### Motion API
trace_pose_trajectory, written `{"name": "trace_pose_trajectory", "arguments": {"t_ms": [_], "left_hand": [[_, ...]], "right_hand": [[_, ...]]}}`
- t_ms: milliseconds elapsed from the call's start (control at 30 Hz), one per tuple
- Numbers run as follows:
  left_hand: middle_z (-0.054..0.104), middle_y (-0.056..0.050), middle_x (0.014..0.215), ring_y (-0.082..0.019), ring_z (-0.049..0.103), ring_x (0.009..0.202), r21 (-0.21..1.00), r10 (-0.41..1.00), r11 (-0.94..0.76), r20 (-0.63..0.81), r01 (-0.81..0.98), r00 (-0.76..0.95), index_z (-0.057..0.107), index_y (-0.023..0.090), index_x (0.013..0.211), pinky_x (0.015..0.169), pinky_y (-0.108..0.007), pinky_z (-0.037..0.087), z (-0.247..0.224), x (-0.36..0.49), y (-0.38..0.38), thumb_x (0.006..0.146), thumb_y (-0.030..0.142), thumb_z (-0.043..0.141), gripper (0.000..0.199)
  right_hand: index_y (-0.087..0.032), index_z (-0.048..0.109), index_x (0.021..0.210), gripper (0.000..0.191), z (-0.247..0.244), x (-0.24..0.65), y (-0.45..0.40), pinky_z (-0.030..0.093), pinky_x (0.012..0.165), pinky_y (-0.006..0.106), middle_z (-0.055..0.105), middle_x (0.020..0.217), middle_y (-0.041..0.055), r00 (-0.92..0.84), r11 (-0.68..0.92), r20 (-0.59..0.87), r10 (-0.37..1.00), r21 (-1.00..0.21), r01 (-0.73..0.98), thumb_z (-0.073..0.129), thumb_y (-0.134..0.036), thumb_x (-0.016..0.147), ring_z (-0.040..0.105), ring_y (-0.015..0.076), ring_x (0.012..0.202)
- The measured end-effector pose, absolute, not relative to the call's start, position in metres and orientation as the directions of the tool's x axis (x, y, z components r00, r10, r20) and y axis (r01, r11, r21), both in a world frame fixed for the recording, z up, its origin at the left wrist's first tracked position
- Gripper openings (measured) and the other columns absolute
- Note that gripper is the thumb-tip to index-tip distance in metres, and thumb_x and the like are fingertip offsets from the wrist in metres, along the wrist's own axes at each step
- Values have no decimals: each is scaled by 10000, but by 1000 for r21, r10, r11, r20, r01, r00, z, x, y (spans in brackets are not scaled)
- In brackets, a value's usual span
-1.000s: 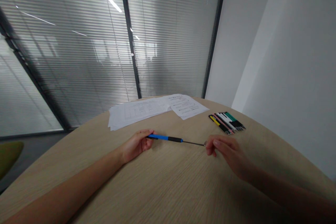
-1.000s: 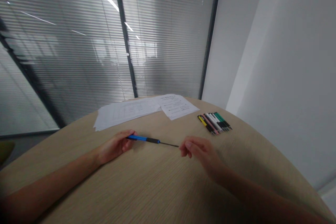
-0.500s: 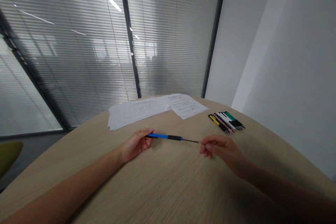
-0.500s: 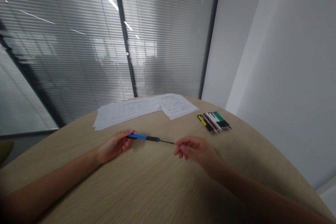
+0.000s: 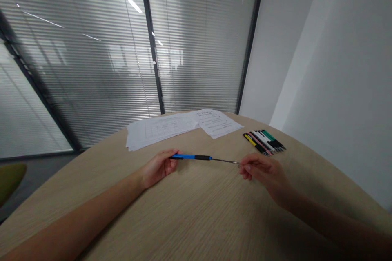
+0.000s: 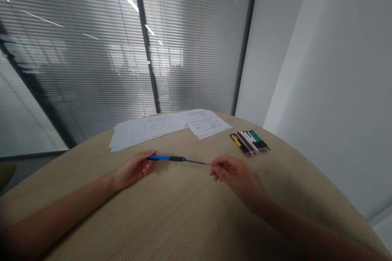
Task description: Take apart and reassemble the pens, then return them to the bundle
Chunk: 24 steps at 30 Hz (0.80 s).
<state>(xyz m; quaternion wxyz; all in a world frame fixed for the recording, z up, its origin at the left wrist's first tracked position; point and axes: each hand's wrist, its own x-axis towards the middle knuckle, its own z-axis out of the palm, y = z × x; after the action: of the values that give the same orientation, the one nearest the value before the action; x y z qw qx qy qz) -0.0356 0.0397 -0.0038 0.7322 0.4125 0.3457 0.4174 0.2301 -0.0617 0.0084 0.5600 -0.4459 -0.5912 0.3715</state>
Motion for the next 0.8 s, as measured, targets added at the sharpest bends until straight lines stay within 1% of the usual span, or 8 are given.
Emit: {"name": "trace_pose_trajectory", "arguments": {"t_ms": [133, 233, 333, 433, 500, 567, 700, 800], "left_hand": [[484, 24, 421, -30, 424, 344, 885, 899, 319, -170, -338, 405, 588, 86, 654, 339, -95, 336, -2, -35, 39, 786, 112, 480, 172], [479, 29, 420, -28, 420, 342, 883, 903, 316, -169, -346, 395, 582, 92, 652, 339, -93, 337, -1, -34, 38, 792, 93, 465, 183], [481, 29, 425, -31, 424, 343, 883, 906, 317, -173, -347, 386, 580, 93, 661, 340, -97, 343, 0, -34, 37, 800, 81, 448, 192], [471, 33, 418, -30, 414, 331, 883, 908, 317, -178, -347, 378, 578, 93, 661, 335, -99, 343, 0, -34, 37, 802, 76, 444, 195], [467, 34, 415, -29, 415, 331, 881, 910, 318, -180, -351, 372, 578, 91, 663, 335, -97, 344, 1, -34, 37, 806, 71, 432, 206], [470, 30, 416, -31, 421, 336, 879, 908, 324, -185, -350, 375, 583, 87, 672, 337, -95, 348, 1, -34, 37, 813, 73, 420, 216], [491, 20, 434, -35, 439, 351, 880, 905, 328, -188, -343, 383, 589, 85, 687, 343, -97, 362, 0, -34, 38, 807, 84, 436, 194], [498, 16, 437, -37, 448, 360, 878, 911, 318, -179, -357, 372, 589, 85, 693, 356, -99, 374, -2, -34, 39, 813, 84, 422, 206]], "right_hand": [[-177, 553, 681, 72, 9, 232, -62, 408, 417, 208, 583, 540, -11, 137, 428, 443, 886, -895, 127, 550, -247, 665, 515, 90, 449], [-180, 540, 686, 65, 8, 234, -60, 397, 401, 205, 566, 524, -18, 181, 444, 467, 866, -883, 153, 533, -244, 679, 507, 89, 435], [-177, 532, 701, 76, 7, 234, -60, 401, 408, 210, 567, 538, -15, 173, 431, 459, 871, -885, 179, 529, -251, 684, 508, 91, 440], [-176, 517, 768, 119, 7, 233, -59, 412, 418, 217, 588, 563, -9, 169, 421, 450, 877, -888, 184, 524, -266, 689, 512, 93, 444], [-176, 501, 801, 152, 7, 233, -58, 423, 430, 225, 622, 602, 10, 171, 401, 432, 885, -896, 190, 525, -275, 688, 515, 93, 442], [-175, 490, 793, 155, 7, 233, -56, 434, 446, 235, 652, 659, 41, 166, 381, 418, 893, -900, 215, 528, -279, 685, 526, 96, 448], [-174, 489, 757, 143, 6, 234, -52, 440, 454, 245, 664, 747, 86, 131, 407, 461, 878, -862, 302, 513, -302, 698, 561, 117, 494], [-174, 500, 768, 163, 2, 236, -52, 437, 442, 247, 654, 748, 84, 128, 424, 504, 855, -818, 389, 488, -331, 724, 547, 115, 474]]}}
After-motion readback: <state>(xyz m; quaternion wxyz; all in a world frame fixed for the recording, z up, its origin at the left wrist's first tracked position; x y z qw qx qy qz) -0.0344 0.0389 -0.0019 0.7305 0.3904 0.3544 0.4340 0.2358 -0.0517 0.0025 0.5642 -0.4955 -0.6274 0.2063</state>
